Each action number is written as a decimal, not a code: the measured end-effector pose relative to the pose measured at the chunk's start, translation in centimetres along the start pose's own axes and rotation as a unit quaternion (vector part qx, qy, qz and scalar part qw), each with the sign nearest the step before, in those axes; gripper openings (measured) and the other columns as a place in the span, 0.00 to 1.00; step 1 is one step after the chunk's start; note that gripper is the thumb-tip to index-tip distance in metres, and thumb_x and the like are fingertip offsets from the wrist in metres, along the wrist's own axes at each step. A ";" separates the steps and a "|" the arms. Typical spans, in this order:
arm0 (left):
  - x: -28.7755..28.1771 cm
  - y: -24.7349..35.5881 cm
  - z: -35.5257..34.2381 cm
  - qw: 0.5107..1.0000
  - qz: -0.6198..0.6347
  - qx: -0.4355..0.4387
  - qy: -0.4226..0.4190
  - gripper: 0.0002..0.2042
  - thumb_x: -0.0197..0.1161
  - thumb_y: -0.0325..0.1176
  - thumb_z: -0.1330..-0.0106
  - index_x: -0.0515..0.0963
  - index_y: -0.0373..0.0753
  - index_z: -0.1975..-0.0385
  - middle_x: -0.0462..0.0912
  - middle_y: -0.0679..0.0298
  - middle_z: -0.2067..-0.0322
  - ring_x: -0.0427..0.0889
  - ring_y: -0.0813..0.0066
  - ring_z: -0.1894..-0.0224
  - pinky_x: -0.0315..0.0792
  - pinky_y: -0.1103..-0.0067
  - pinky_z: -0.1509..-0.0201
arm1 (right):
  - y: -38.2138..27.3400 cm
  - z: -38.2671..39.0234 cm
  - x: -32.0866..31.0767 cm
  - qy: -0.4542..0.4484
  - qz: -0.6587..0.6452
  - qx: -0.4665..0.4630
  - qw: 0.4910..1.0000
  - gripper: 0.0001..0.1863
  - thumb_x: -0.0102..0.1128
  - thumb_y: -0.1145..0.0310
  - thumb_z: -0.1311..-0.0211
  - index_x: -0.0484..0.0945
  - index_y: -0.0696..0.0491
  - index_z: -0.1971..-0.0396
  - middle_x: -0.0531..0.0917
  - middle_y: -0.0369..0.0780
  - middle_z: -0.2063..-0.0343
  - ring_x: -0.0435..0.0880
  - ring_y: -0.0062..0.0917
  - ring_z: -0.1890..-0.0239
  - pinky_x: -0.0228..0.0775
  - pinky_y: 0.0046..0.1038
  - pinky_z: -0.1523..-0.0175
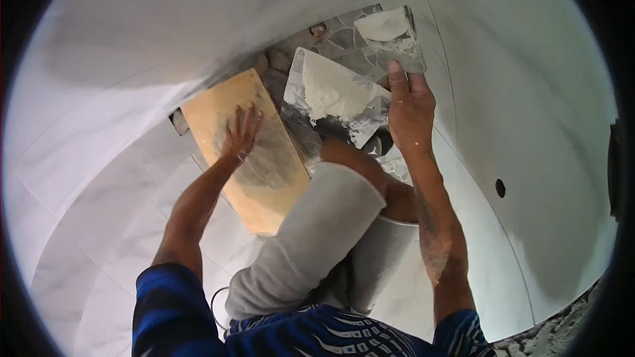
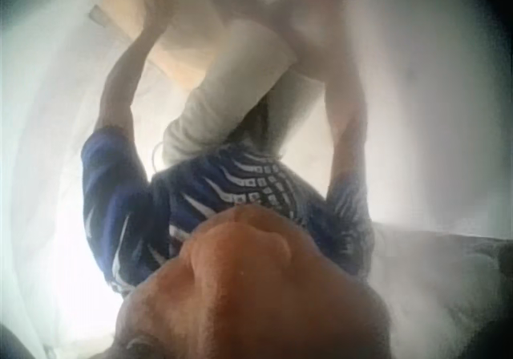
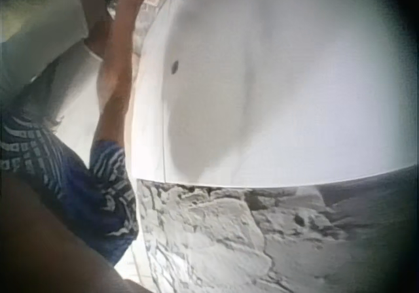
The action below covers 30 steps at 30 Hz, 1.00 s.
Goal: The person mixes putty using scrapers and applies it into the seams between wall tiles using putty knives and a spreader.
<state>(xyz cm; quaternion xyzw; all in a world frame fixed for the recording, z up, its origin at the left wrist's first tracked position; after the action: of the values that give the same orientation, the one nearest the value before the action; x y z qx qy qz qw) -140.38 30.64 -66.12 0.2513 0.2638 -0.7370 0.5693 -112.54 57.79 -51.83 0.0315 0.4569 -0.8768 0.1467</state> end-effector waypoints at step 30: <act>1.1 -6.6 -4.7 0.949 0.187 0.223 0.122 0.41 0.63 0.46 0.41 0.51 0.40 0.31 0.52 0.45 0.32 0.53 0.44 0.31 0.57 0.57 0.32 | -1.5 9.2 0.4 0.083 -0.491 -0.111 0.860 0.12 0.51 0.70 0.29 0.71 0.62 0.52 0.81 0.43 0.61 0.83 0.25 0.61 0.80 0.28 0.58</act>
<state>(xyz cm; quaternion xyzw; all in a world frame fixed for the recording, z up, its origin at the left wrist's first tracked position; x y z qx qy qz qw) -146.72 34.42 -69.65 0.5043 0.1085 -0.6208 0.5904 -112.63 51.07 -45.35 -0.1407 0.5177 -0.7728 -0.3389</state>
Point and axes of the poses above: each hand's wrist, its own z-axis away from the middle knuckle, its own x-axis out of the palm, y = z × x, the point moved 1 cm from there along -z, towards the middle knuckle
